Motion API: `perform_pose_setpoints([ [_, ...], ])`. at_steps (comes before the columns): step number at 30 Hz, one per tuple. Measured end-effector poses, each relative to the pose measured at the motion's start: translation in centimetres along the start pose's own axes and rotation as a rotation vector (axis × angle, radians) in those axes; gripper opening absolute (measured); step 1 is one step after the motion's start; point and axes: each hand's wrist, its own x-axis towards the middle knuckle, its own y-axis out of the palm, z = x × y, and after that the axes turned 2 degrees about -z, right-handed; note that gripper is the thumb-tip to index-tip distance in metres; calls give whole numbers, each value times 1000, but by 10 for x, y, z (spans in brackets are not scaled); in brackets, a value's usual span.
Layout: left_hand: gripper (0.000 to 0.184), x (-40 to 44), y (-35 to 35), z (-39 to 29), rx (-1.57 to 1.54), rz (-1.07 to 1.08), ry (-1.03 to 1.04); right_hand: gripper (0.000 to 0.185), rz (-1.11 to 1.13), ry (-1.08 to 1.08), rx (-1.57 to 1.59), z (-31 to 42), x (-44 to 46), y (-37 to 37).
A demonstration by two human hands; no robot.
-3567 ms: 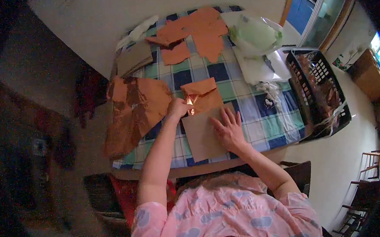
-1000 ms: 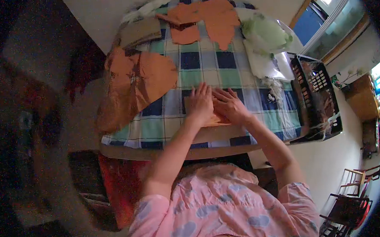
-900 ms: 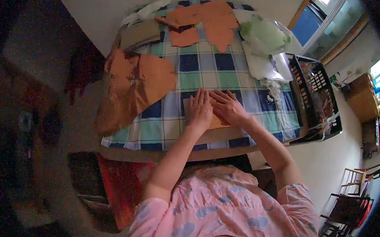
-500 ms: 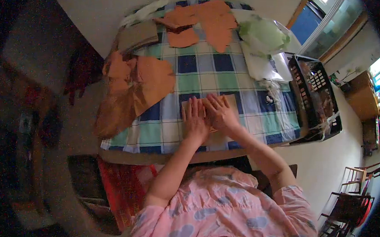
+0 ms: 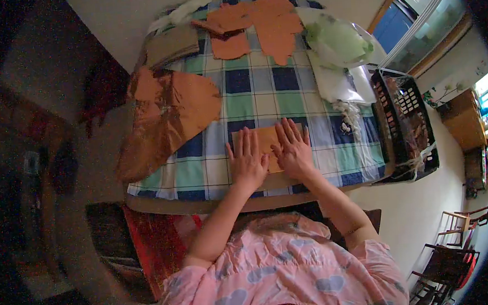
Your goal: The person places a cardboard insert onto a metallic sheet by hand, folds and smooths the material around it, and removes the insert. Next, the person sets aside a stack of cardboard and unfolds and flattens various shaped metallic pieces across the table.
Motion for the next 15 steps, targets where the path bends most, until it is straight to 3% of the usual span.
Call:
perform_pose_setpoints([
  [9, 73, -13, -5, 15, -35, -8, -8, 63, 34, 56, -94, -23, -16, -15],
  [12, 74, -13, -6, 15, -36, -29, -6, 54, -69, 77, -156, -32, -24, -30],
  [15, 75, -15, -7, 17, 47, -45, 30, 41, -78, 293, -103, -43, -41, -27],
])
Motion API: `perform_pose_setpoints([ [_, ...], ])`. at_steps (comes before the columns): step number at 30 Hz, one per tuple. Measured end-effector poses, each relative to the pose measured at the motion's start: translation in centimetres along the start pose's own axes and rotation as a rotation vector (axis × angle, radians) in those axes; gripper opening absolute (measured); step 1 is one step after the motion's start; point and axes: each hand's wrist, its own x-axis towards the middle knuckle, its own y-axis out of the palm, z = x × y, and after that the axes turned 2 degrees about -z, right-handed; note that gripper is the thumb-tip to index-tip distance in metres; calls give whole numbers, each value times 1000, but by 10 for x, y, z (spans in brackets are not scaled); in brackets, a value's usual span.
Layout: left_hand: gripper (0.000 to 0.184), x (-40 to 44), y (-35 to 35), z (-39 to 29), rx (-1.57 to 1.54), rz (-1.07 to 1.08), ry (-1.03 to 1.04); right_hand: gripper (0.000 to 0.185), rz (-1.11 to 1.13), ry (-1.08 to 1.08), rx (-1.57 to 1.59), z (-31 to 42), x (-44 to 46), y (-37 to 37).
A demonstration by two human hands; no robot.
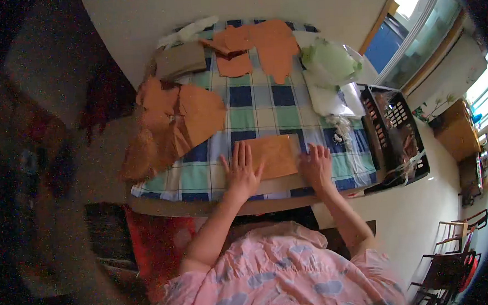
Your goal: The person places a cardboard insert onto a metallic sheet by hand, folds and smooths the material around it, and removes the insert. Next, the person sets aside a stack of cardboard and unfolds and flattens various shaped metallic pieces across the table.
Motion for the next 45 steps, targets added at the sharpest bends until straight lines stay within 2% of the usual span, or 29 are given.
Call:
perform_pose_setpoints([
  [3, 76, 0, 5, 1, 1, -4, -6, 34, 6, 96, 109, -1, -20, 3],
  [6, 77, -4, 7, 1, -64, -31, -12, 28, 108, 318, 482, -1, -27, 12],
  [9, 78, -4, 7, 2, -86, -29, -18, 18, 166, 312, 557, 1, -19, -3],
  [11, 78, -3, 6, 2, -79, -23, -17, 40, 129, 433, 925, -15, -23, 0],
  [13, 78, -5, -2, 0, -93, -9, -25, 50, 106, 372, 689, -19, -22, -32],
  [14, 79, -4, -8, -1, -106, -1, -29, 41, 89, 392, 676, -49, -27, -27],
  [15, 79, -4, -11, 0, -120, 6, -31, 31, 51, 411, 658, -89, -34, -20],
  [17, 79, -3, -8, 0, -81, -4, -27, 14, -73, 561, 835, -181, -42, -10],
  [18, 80, -3, -6, -1, -62, -8, -20, 14, -181, 343, 583, -174, -34, -45],
  [19, 80, -2, -5, -1, -58, -14, -23, 14, -209, 382, 663, -138, -28, -94],
  [20, 80, -3, -4, -1, -52, -20, -21, 11, -315, 385, 755, -123, -25, -109],
  [22, 80, -1, -4, 0, -51, -26, -14, 10, -539, 389, 941, -103, -16, -120],
  [24, 80, -1, -9, 0, -58, -28, -11, 12, -729, 167, 866, -79, 23, -91],
  [26, 81, -3, -14, 0, 15, 14, 16, 8, -506, 299, 1226, -74, 44, -39],
  [27, 81, -4, -16, 1, 51, 30, 27, 8, -478, 280, 1318, -55, 56, -22],
  [29, 83, -5, -10, 1, 16, 38, 23, 10, -398, 312, 1169, -35, 77, 23],
  [30, 83, -6, -7, 1, -3, 43, 20, 12, -349, 361, 927, -21, 86, 32],
  [32, 83, -6, -2, 0, -6, -31, 15, 14, -224, 354, 798, -10, 88, 37],
  [34, 82, -3, -4, 0, -19, -44, 0, 15, -123, 236, 665, -6, 86, 38],
  [36, 80, -2, -8, -1, -48, 7, -20, 15, -49, 19, 520, -20, 84, 51],
  [37, 80, -3, -7, -2, -61, 6, -30, 15, 35, 173, 503, -2, 79, 20],
  [40, 79, -1, -3, -1, -103, -10, -30, 17, -78, 232, 356, 3, 68, 13],
  [41, 79, -2, -4, -1, -123, -18, -21, 21, 52, 172, 326, 5, 59, 4],
  [43, 79, -4, -2, -1, -134, -16, -6, 22, 46, 60, 499, -5, 51, 40],
  [45, 79, -4, 1, 0, -119, -6, 1, 25, 157, 86, 580, -8, 49, 55],
])
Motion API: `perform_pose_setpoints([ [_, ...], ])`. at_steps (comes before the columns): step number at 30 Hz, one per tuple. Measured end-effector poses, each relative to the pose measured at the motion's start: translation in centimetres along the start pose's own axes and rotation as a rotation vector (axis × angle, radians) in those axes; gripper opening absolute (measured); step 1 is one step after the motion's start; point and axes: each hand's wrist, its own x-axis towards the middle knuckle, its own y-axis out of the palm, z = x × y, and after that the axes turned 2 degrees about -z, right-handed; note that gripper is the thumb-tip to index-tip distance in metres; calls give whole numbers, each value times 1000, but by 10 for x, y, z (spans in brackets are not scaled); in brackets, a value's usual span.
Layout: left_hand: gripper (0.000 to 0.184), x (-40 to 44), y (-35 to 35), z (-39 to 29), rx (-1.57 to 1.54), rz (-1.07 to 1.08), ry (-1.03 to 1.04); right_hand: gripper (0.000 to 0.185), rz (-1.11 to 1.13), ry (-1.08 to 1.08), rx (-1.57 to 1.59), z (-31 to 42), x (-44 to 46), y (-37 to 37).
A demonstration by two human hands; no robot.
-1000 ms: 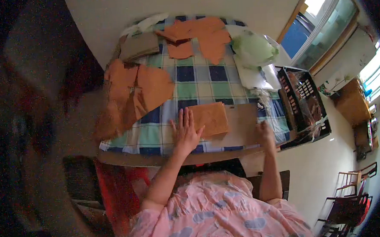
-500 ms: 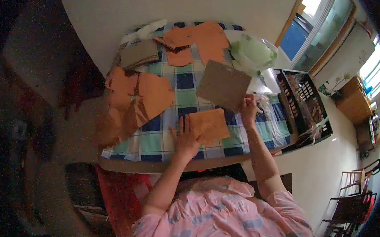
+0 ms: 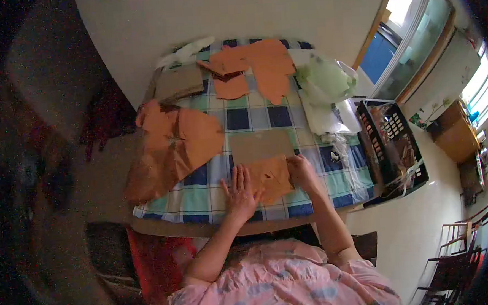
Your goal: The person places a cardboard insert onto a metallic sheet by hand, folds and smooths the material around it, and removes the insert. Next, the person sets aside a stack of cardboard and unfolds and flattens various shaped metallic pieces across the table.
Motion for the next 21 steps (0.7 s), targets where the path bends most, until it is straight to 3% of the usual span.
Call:
perform_pose_setpoints([
  [6, 79, 4, -5, 0, 44, 50, 13, 28, 48, 178, 80, 69, -6, -20],
  [12, 75, 24, 9, 5, 59, 81, -8, 25, -51, 99, 38, 58, 12, -8],
  [15, 74, 48, 18, 12, 34, 38, -14, 24, -158, -48, 79, 13, 39, 22],
  [21, 73, 68, 7, 11, 95, 26, -20, 23, -408, -122, -231, -19, 65, 34],
])
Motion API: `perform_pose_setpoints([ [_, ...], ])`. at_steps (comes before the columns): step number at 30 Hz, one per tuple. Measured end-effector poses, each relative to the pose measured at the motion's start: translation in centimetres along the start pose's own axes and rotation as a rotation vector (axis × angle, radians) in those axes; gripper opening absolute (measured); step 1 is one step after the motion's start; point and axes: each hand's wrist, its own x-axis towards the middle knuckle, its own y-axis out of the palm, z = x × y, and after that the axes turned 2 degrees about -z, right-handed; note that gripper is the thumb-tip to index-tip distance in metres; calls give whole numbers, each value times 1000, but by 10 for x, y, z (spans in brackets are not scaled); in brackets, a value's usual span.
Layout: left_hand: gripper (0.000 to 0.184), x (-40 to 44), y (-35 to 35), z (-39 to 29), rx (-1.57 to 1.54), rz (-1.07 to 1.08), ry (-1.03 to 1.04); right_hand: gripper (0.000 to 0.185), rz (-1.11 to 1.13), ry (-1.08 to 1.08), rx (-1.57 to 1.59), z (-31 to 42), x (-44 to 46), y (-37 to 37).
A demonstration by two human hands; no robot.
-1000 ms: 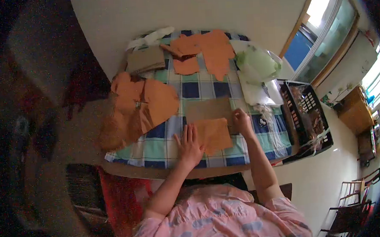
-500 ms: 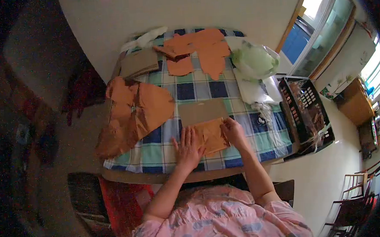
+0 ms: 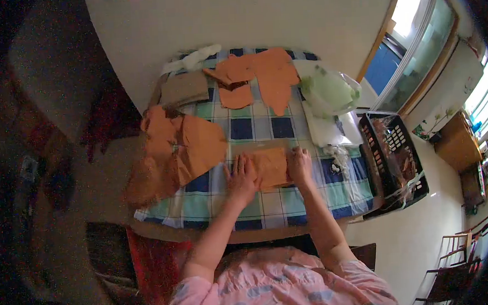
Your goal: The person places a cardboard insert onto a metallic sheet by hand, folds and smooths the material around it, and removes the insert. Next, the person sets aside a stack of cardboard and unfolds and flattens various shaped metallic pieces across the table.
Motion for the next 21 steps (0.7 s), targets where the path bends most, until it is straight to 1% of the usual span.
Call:
perform_pose_setpoints([
  [3, 72, -1, 12, 2, -102, -18, 1, 25, 94, 144, 28, 31, -3, -33],
  [5, 71, -1, 21, 5, -97, -79, 54, 25, 136, 233, 159, 32, -6, -43],
  [7, 70, 0, 23, 7, -89, -110, 88, 25, 162, 240, 163, 33, -6, -47],
  [9, 70, -1, 24, 8, -84, -98, 105, 24, 178, 175, 32, 32, -9, -50],
  [12, 70, -7, 26, 8, -84, -121, 126, 23, 188, 170, 63, 16, -14, -42],
  [15, 73, -26, 58, 3, -151, -220, 105, 25, 278, 186, 351, -11, -22, -41],
  [18, 76, -50, 13, -18, -227, -66, 86, 23, 334, 107, 320, 18, -22, -85],
  [19, 77, -53, 6, -20, -227, -57, 80, 19, 517, 162, 162, 29, -16, -102],
  [21, 78, -56, -1, -24, -230, -43, 75, 22, 341, 136, 125, 57, -16, -119],
])
